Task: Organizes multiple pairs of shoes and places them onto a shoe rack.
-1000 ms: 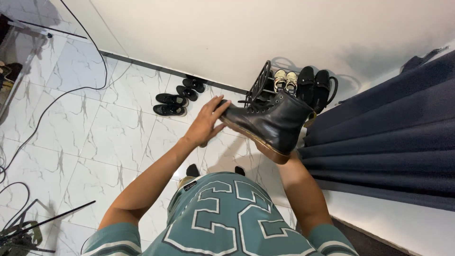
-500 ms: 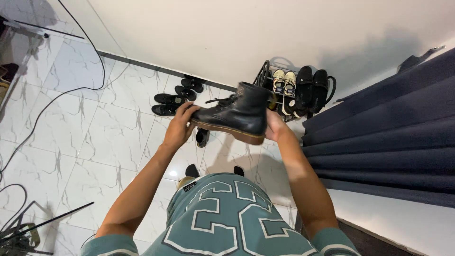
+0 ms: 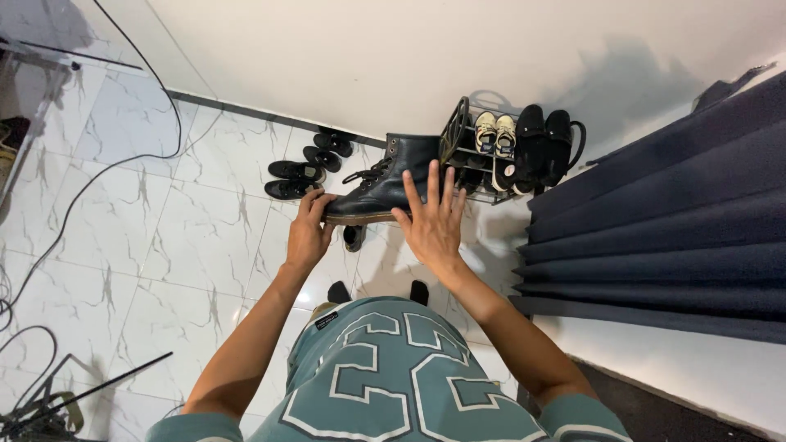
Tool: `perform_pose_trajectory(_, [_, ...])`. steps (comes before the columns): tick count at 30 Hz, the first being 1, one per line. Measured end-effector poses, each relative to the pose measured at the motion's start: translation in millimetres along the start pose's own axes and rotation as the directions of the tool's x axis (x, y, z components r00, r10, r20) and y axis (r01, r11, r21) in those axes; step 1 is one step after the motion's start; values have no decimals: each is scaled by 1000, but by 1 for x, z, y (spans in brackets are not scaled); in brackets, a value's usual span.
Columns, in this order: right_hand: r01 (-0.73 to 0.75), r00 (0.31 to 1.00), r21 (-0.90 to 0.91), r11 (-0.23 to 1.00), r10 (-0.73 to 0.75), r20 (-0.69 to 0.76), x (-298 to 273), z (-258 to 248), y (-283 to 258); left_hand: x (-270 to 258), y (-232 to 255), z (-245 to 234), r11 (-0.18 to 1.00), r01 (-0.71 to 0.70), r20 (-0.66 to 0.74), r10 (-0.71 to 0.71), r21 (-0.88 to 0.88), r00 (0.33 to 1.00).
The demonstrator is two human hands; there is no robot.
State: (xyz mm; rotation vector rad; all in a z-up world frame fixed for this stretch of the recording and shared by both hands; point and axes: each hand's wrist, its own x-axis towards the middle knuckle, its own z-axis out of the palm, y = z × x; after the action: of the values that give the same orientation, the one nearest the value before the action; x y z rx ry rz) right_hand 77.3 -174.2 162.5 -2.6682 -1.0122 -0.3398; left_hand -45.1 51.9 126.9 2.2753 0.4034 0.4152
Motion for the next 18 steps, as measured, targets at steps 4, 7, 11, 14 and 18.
perform_pose_trajectory(4, [7, 1000, -54, 999, -7, 8, -3, 0, -12, 0, -6, 0, 1000, 1, 31, -1, -11, 1000])
perform_pose_trajectory(7, [-11, 997, -45, 999, 14, 75, -3, -7, -22, -2, -15, 6, 999, -46, 45, 46, -1, 998])
perform_pose_trajectory(11, [-8, 995, -50, 999, 13, 100, -8, 3, -19, -5, -15, 8, 999, -33, 50, 33, -12, 998])
perform_pose_trajectory(14, [-32, 995, -43, 999, 36, 88, -14, 8, -11, -10, -13, 11, 999, -23, 53, 25, -40, 998])
perform_pose_trajectory(18, [-105, 993, 7, 994, 104, 53, -19, 1, 4, -10, 2, 9, 998, 31, 75, -27, -52, 997])
